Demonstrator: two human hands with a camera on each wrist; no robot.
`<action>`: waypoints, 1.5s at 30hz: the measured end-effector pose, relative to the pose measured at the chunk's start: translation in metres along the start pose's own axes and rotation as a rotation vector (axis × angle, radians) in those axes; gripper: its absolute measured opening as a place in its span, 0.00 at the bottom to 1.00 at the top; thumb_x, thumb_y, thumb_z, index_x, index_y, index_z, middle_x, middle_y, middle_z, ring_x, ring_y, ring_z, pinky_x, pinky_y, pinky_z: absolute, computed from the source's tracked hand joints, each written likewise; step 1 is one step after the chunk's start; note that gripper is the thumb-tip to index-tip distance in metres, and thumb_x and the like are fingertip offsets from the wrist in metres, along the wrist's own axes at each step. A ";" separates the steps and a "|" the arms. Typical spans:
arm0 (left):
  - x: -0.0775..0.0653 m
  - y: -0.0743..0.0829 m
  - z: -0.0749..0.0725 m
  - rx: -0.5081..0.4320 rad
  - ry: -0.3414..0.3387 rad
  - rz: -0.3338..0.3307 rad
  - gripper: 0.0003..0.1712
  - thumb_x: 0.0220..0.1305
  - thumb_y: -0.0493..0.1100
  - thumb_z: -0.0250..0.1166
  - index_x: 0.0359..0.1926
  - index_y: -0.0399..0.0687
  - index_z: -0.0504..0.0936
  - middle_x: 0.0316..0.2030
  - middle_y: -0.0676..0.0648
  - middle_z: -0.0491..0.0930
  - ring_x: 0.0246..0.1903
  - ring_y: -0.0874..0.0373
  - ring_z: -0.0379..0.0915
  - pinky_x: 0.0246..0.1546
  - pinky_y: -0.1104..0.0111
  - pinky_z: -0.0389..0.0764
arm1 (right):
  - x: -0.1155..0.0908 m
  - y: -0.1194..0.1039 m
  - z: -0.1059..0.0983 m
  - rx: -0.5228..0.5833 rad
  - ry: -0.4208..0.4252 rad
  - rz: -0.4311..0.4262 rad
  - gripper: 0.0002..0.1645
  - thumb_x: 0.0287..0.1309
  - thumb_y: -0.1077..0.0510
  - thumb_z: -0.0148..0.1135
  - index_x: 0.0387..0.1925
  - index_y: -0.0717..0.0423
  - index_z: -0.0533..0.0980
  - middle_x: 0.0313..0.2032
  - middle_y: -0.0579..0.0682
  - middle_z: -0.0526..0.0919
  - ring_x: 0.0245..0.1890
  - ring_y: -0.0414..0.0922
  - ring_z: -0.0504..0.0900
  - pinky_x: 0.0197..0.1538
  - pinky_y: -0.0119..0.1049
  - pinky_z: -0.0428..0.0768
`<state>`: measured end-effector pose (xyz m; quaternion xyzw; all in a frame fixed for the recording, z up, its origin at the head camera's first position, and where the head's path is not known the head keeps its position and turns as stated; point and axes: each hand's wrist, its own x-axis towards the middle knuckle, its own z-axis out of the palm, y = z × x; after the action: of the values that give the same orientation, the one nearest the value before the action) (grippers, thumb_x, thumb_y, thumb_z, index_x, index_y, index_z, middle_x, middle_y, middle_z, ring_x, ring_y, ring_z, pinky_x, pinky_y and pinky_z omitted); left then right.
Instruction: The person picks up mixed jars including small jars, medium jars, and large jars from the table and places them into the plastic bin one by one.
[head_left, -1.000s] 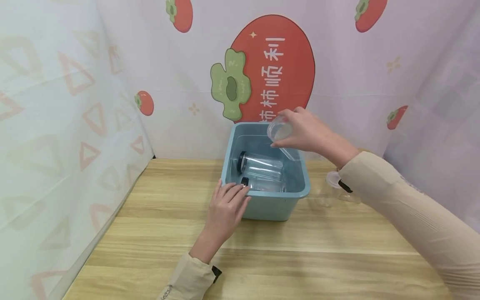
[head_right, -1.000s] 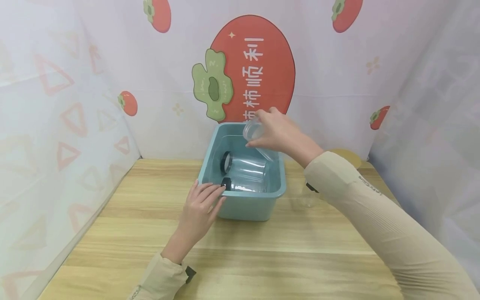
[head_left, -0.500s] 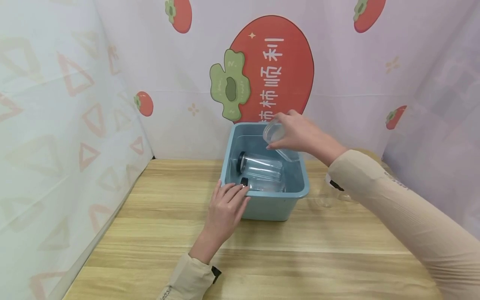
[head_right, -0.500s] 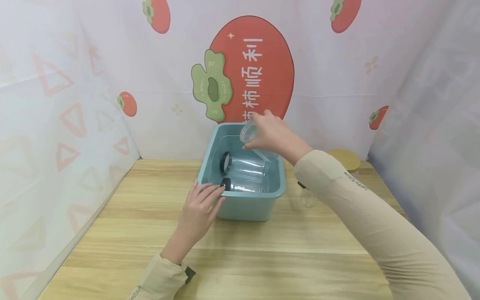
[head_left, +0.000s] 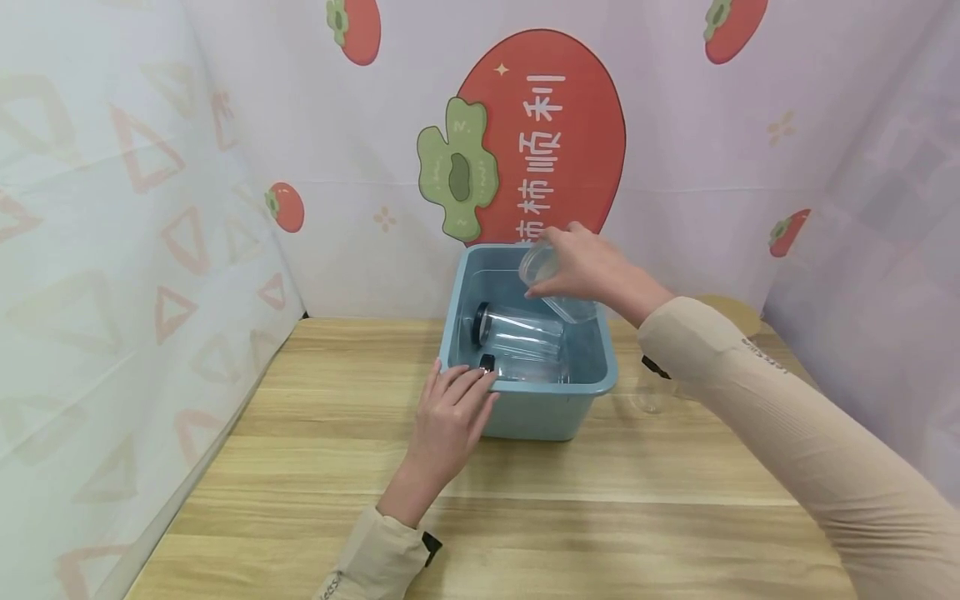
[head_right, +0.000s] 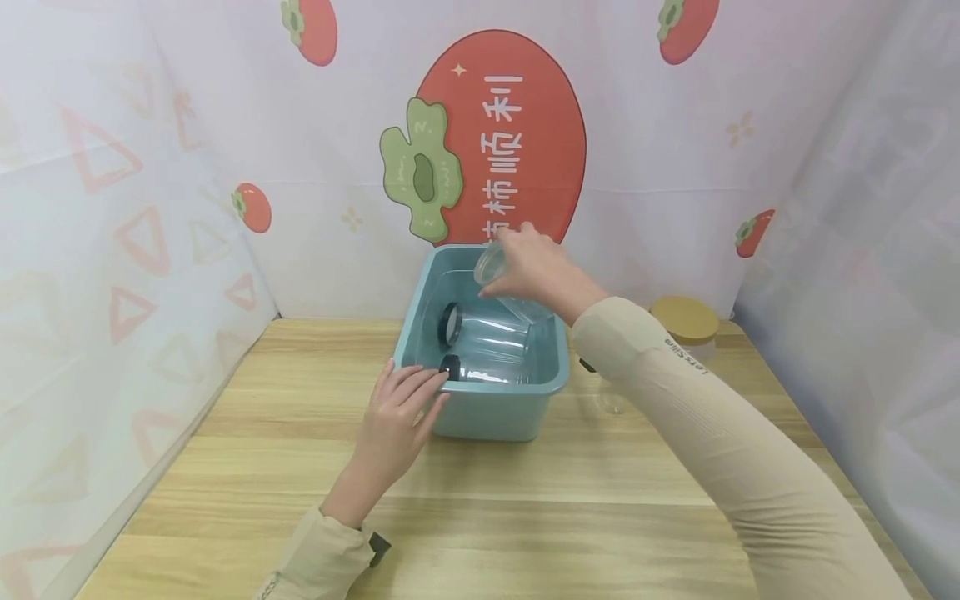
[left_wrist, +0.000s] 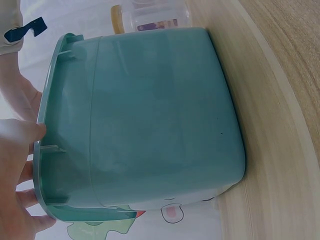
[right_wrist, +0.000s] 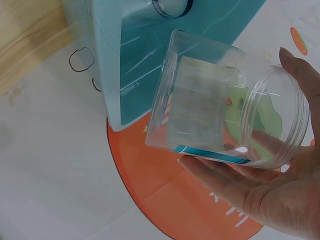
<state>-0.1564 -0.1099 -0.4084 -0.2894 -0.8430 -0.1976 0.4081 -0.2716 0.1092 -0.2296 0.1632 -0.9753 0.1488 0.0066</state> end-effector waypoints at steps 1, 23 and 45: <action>0.000 0.000 0.000 0.000 -0.003 -0.002 0.16 0.62 0.38 0.77 0.51 0.43 0.90 0.46 0.44 0.90 0.52 0.44 0.82 0.66 0.36 0.74 | 0.000 0.000 0.000 -0.001 0.002 0.000 0.54 0.54 0.44 0.80 0.75 0.60 0.66 0.64 0.66 0.72 0.58 0.62 0.77 0.55 0.58 0.86; 0.000 0.001 0.000 -0.004 -0.008 -0.005 0.16 0.63 0.38 0.77 0.52 0.43 0.90 0.46 0.44 0.90 0.52 0.42 0.83 0.66 0.35 0.74 | 0.016 0.003 0.007 0.076 -0.021 -0.002 0.57 0.55 0.43 0.80 0.78 0.58 0.63 0.70 0.64 0.71 0.67 0.61 0.70 0.61 0.60 0.82; -0.001 -0.001 0.002 0.001 0.008 0.007 0.17 0.61 0.38 0.78 0.51 0.42 0.90 0.46 0.44 0.89 0.51 0.42 0.82 0.64 0.35 0.75 | 0.020 -0.004 0.007 0.124 -0.016 -0.055 0.60 0.54 0.39 0.80 0.79 0.60 0.62 0.71 0.63 0.70 0.69 0.59 0.68 0.70 0.59 0.75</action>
<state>-0.1577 -0.1092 -0.4103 -0.2914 -0.8404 -0.1967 0.4125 -0.2887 0.0970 -0.2336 0.1911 -0.9594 0.2073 -0.0073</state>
